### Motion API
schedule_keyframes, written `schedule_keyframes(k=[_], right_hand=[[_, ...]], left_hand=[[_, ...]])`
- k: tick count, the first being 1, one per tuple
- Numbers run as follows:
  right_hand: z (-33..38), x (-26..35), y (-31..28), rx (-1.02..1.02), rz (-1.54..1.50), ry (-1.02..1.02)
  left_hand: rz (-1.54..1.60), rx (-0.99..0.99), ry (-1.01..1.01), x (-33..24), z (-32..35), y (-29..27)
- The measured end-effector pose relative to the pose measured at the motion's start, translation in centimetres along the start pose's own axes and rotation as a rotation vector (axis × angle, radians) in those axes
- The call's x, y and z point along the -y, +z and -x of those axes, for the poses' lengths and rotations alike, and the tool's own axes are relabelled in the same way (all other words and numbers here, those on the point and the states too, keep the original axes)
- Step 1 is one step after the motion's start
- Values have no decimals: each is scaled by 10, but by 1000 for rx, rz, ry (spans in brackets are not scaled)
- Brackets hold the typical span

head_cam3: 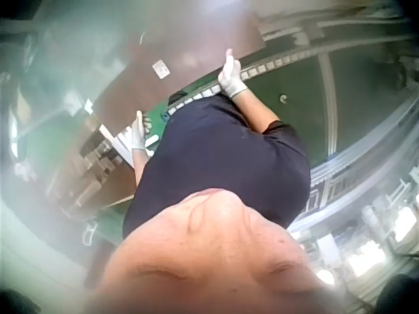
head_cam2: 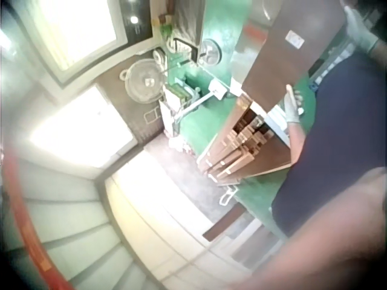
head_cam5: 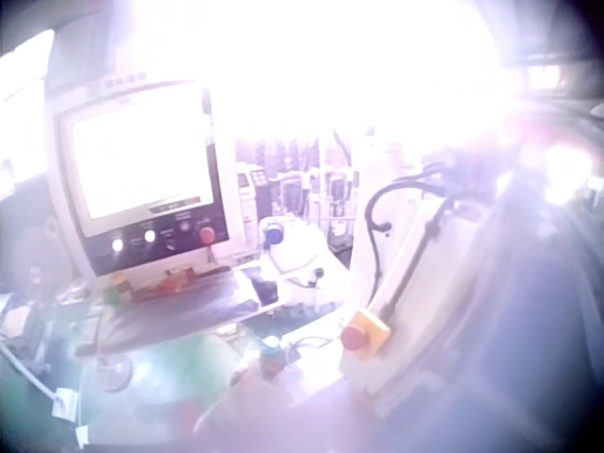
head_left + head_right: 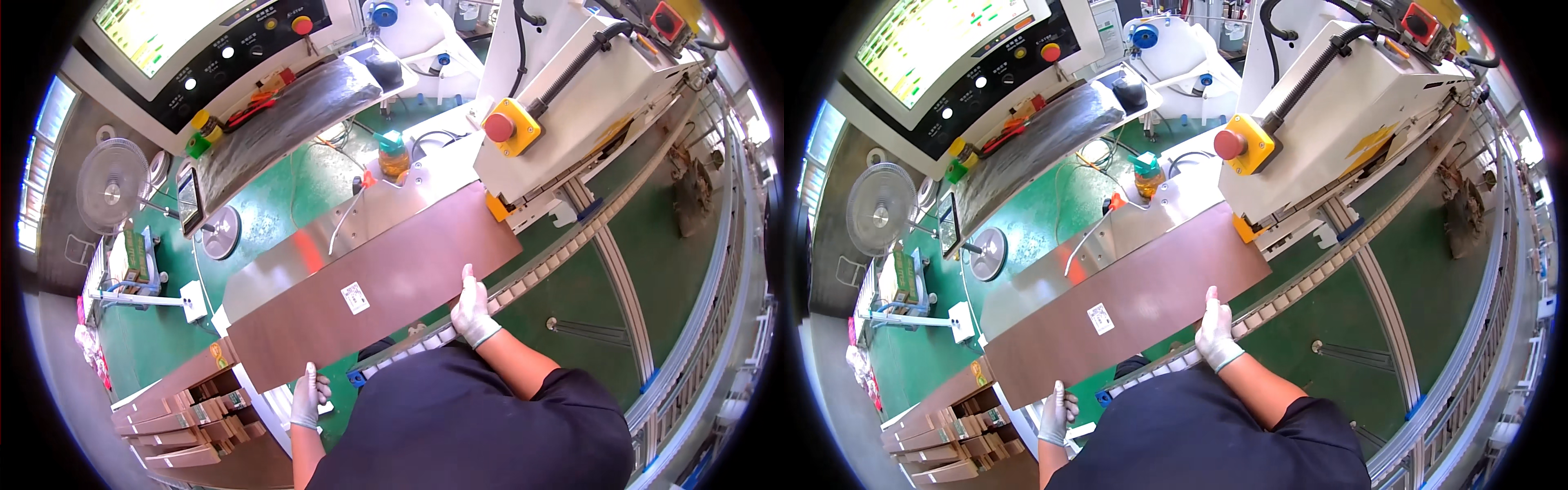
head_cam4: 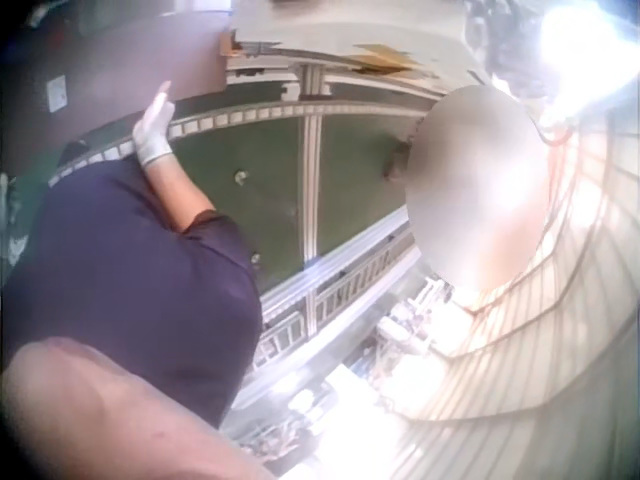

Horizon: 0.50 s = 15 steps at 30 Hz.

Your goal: The person places wood panels into a manufacturing machine, one at a time, using their hands to align each piece against the machine's guides.

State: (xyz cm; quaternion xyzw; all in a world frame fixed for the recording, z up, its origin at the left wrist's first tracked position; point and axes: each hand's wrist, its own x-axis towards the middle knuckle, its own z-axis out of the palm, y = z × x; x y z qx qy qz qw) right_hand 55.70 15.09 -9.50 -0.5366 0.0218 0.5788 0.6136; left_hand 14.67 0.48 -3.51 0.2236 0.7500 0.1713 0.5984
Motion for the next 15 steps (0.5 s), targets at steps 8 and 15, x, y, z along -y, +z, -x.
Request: schedule_keyframes(k=[8,15], right_hand=[[-64,75,-44,86,-28,-126],[-58,156,-19,51,-198,-100]], left_hand=[[1036,791,-304,-50,-3,71],[623,962,-127,-82,-24,121]])
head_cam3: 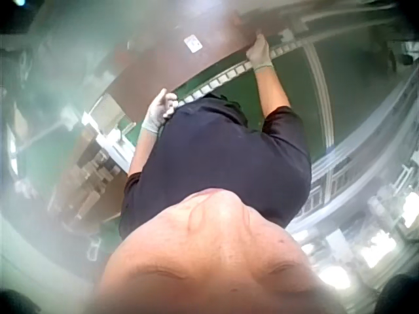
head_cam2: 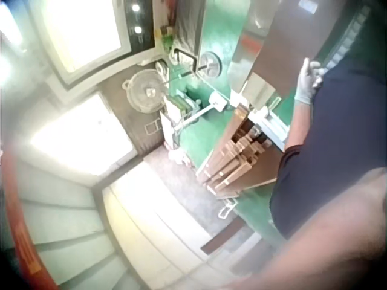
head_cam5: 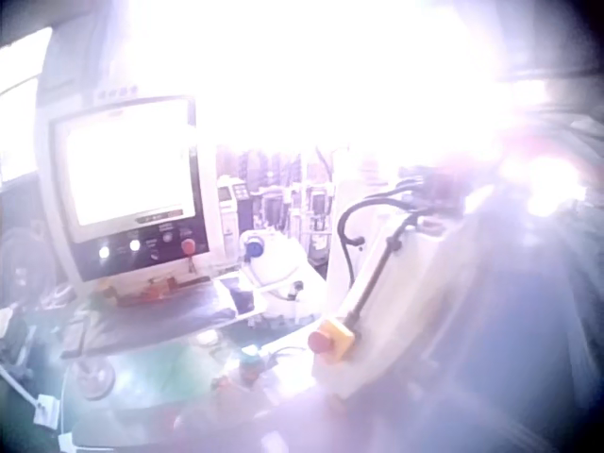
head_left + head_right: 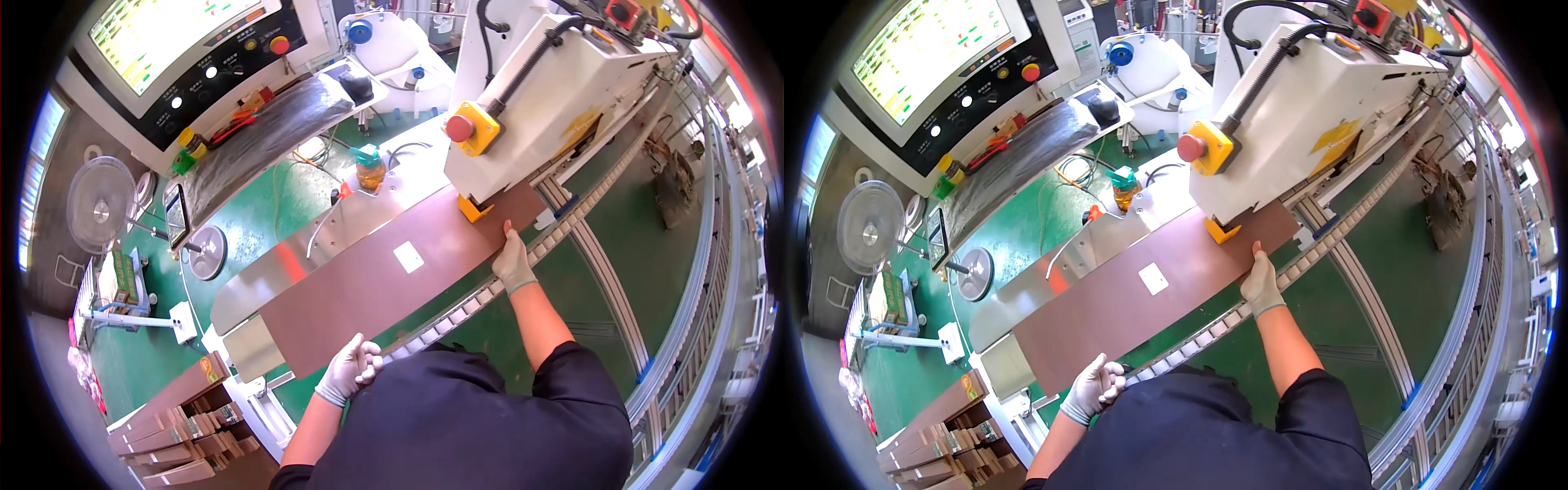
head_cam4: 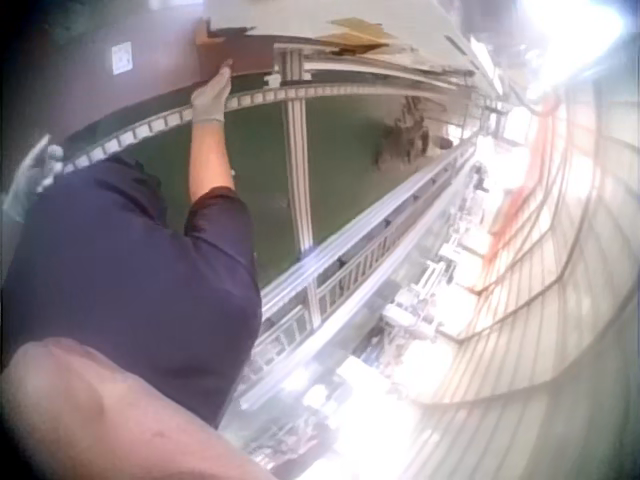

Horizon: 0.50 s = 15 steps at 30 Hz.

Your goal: The person places wood panels into a manufacturing machine, one at a time, using their hands to align each piece against the machine's guides.

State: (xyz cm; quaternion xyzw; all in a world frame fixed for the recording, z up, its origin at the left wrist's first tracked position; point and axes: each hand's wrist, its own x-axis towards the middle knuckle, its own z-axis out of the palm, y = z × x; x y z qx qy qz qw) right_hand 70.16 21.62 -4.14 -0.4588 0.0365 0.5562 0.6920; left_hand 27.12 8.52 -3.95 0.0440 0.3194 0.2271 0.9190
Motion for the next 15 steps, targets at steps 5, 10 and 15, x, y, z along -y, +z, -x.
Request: schedule_keyframes(k=[5,10,15], right_hand=[[10,-60,-12,135,-107,106],[68,-160,24,-327,92,-159],[22,-131,12,-491,401,-450]], left_hand=[[-871,-405,539,-43,2,68],[-2003,-845,834,-89,5,-8],[-2130,-961,811,-77,-6,-18]])
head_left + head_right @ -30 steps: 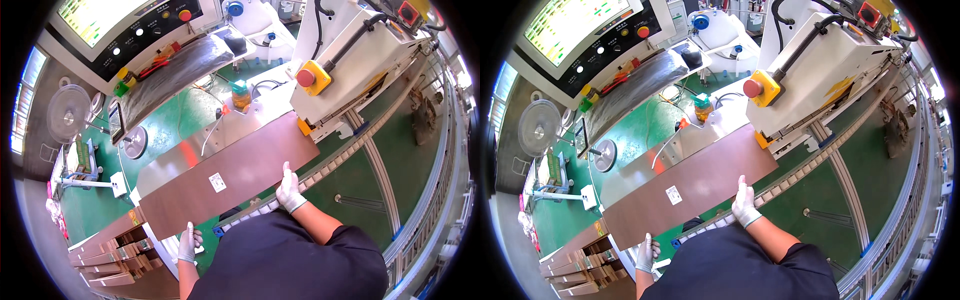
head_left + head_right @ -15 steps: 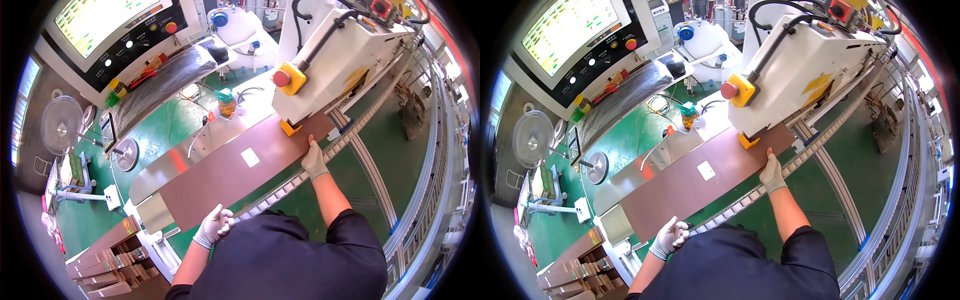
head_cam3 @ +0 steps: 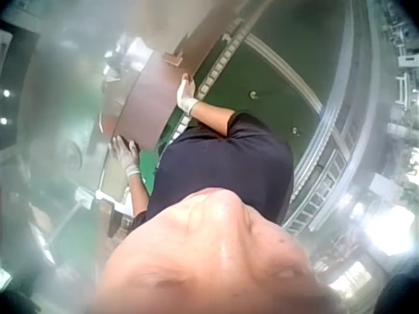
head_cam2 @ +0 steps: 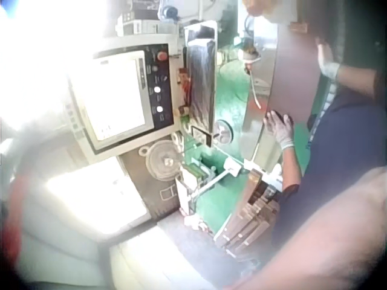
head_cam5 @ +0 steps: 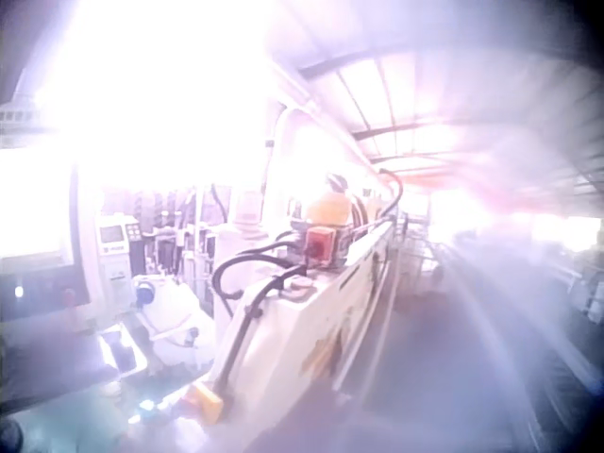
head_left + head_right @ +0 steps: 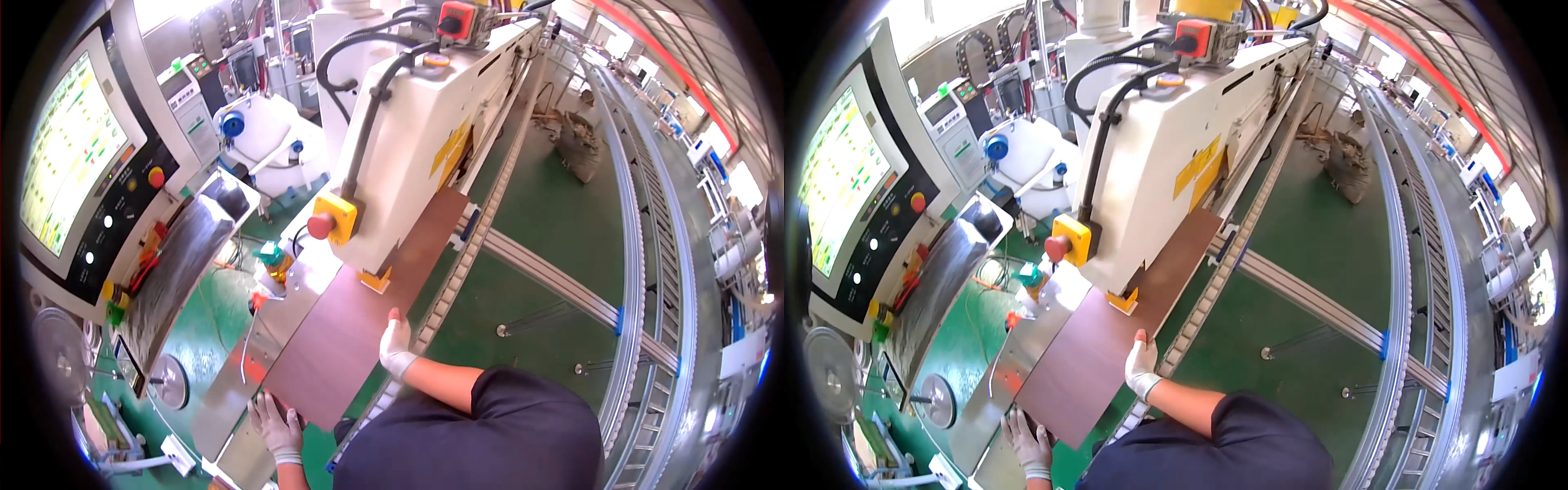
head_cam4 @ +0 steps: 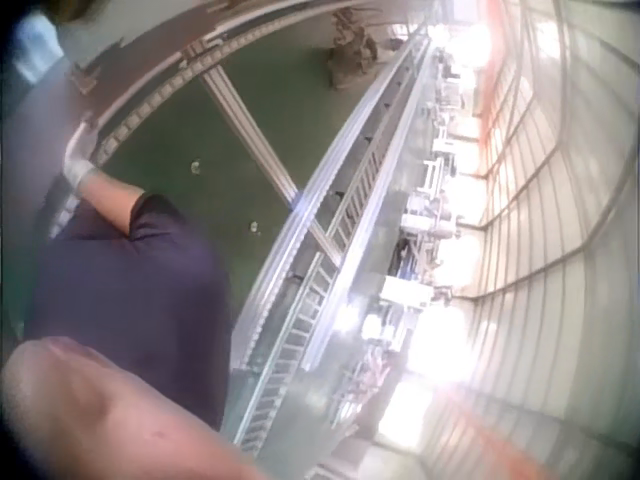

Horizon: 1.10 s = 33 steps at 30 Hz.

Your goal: The person places wood panels into a manufacturing machine, one at a time, using their hands to align each piece against the machine's guides.

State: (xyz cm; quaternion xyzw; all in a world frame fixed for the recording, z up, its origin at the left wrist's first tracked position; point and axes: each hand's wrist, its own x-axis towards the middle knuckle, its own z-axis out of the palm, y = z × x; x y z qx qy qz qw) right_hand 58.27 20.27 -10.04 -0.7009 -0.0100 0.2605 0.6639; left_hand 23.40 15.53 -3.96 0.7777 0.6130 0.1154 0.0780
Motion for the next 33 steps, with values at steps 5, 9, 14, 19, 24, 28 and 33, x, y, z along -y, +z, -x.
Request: schedule_keyframes(k=[5,9,14,19,24,28,33], right_hand=[[-57,22,-2,35,-144,14],[-111,32,-6,-31,-38,-72],[-94,59,-5,12,27,26],[-108,-31,-10,37,13,-268],[-170,6,-10,155,-259,-128],[-161,45,-10,277,-531,104],[-106,6,-59,902,-570,543]], left_hand=[[-11,-1,-20,-2,-2,-3],[34,-16,-15,-4,-8,-1],[47,-65,-37,6,0,-4],[15,-90,-35,1,-1,2],[12,-128,-22,4,-2,1],[24,-152,-8,12,-3,4],[68,-149,7,9,-11,2]])
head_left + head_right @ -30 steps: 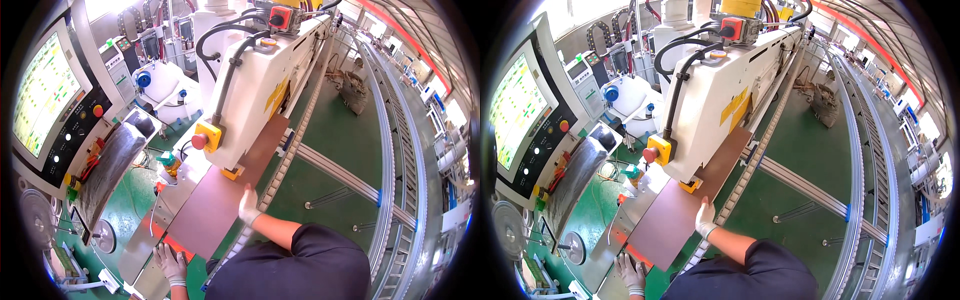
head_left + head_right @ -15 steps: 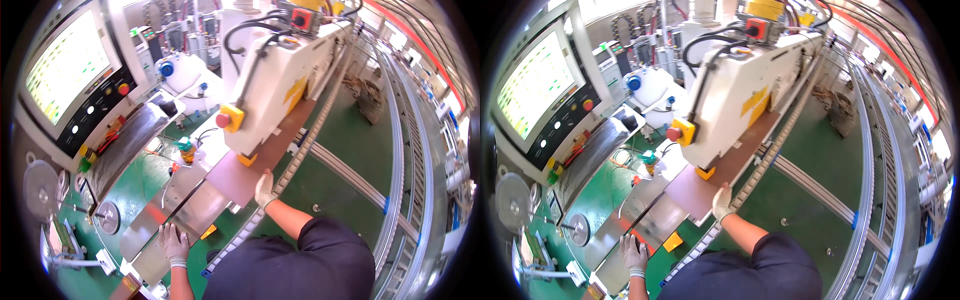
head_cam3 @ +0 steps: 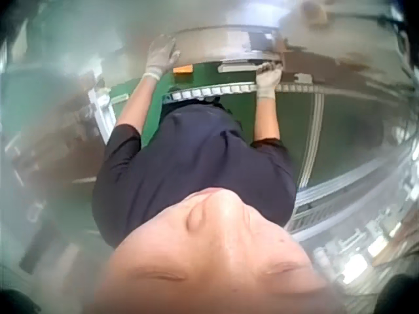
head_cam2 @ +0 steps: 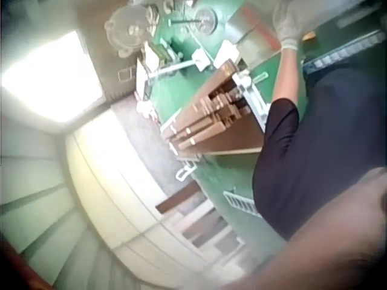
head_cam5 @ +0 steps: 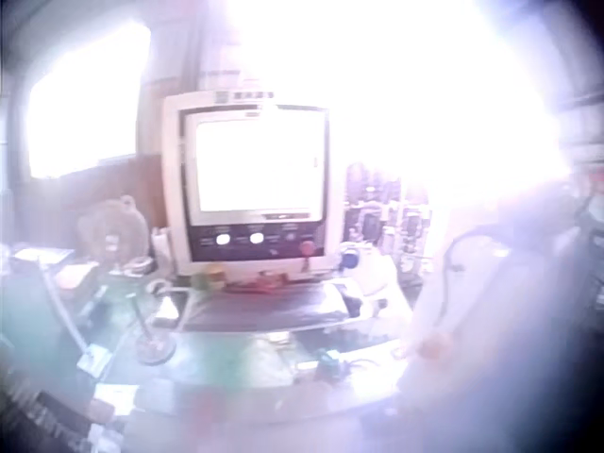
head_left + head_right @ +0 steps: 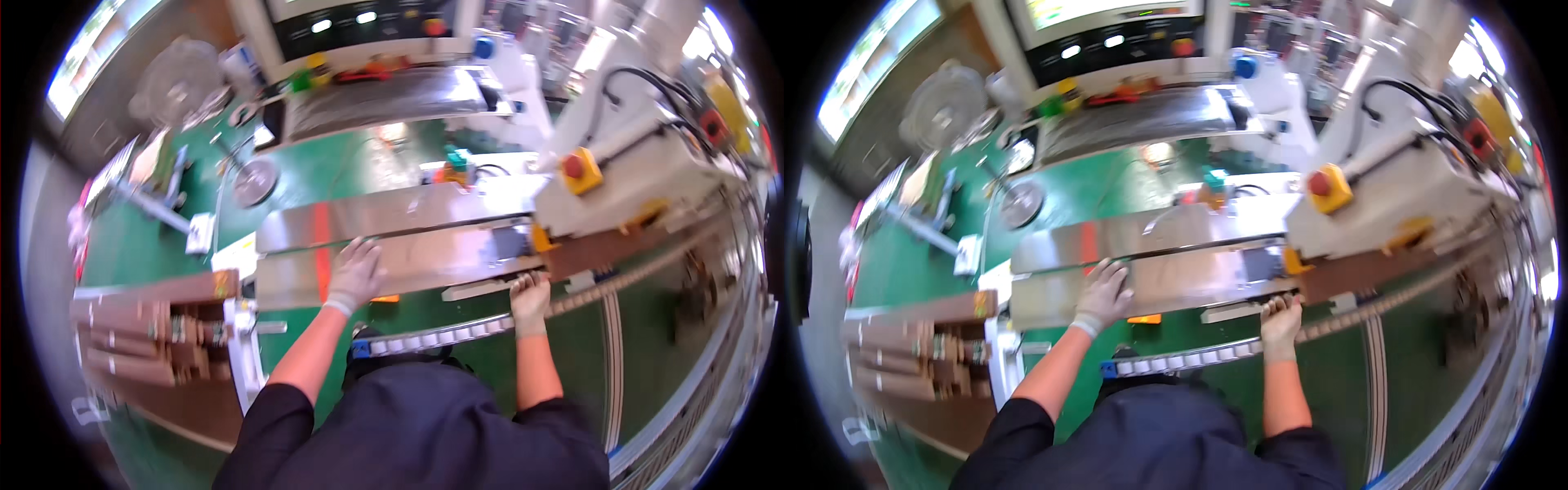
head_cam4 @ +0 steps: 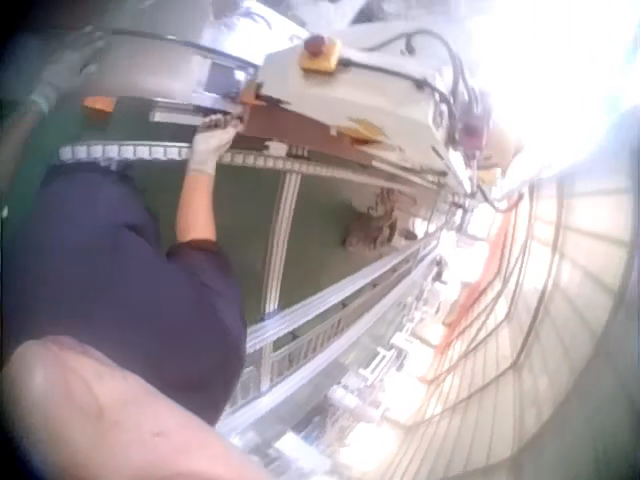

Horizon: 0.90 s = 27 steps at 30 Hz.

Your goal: The person places wood panels into a manufacturing machine, one at a time, using their hands to align each piece against the machine's guides.

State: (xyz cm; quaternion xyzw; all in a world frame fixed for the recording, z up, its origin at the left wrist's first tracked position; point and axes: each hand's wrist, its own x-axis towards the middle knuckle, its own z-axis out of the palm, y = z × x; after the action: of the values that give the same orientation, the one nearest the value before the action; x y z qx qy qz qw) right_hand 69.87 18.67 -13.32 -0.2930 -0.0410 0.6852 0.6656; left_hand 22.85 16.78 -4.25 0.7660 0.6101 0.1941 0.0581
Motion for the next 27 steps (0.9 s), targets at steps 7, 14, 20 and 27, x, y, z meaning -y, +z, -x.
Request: schedule_keyframes(k=[7,14,20,27], right_hand=[[134,-154,121,720,1752,-535],[138,-176,151,881,2030,-380],[143,-182,157,905,2087,-341],[150,-236,178,1092,2017,-234]], left_hand=[[83,-39,-110,20,27,34],[48,-8,-69,11,100,-5],[138,-207,-467,63,224,-68],[1182,-1514,-1371,170,415,-127]])
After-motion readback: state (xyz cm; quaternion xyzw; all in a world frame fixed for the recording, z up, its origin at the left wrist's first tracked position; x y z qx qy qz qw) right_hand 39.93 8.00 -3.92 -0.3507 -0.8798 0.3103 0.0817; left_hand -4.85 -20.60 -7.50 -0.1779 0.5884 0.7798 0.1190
